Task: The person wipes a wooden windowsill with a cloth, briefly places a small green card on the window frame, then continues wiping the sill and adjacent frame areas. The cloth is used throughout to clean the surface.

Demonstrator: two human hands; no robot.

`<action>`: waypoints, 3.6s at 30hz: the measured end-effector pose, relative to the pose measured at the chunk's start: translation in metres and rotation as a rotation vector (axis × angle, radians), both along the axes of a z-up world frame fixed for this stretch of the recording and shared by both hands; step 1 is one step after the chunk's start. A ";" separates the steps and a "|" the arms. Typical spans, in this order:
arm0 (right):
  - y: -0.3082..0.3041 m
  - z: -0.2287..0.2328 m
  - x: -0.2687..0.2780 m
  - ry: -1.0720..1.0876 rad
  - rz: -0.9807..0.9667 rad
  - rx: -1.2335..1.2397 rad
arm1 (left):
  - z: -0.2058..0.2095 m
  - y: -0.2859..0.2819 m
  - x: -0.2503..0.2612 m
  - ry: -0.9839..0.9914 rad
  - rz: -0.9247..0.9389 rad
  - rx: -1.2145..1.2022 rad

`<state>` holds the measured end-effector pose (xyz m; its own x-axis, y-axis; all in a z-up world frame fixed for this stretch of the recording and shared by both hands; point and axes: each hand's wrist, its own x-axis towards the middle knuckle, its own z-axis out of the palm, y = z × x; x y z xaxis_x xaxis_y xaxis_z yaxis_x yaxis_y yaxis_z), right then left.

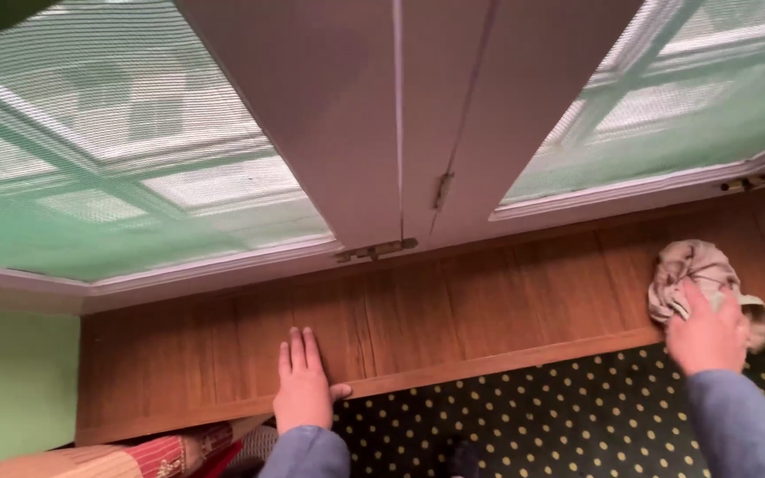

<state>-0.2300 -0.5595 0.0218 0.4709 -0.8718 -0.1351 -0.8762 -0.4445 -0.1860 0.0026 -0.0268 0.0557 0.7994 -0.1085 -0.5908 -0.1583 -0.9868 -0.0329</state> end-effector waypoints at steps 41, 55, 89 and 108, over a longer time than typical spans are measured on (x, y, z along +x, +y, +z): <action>0.356 -0.001 0.091 -0.080 0.890 -0.104 | -0.021 0.005 -0.012 -0.124 -0.193 -0.138; 0.216 0.003 0.123 -0.153 0.726 -0.118 | -0.044 -0.102 -0.039 -0.237 -0.496 -0.380; 0.140 0.009 0.122 -0.278 0.801 -0.197 | -0.041 -0.109 -0.020 -0.172 -0.546 -0.139; 0.485 0.086 0.222 -0.768 0.083 1.011 | -0.030 0.064 -0.064 -0.387 0.075 -0.639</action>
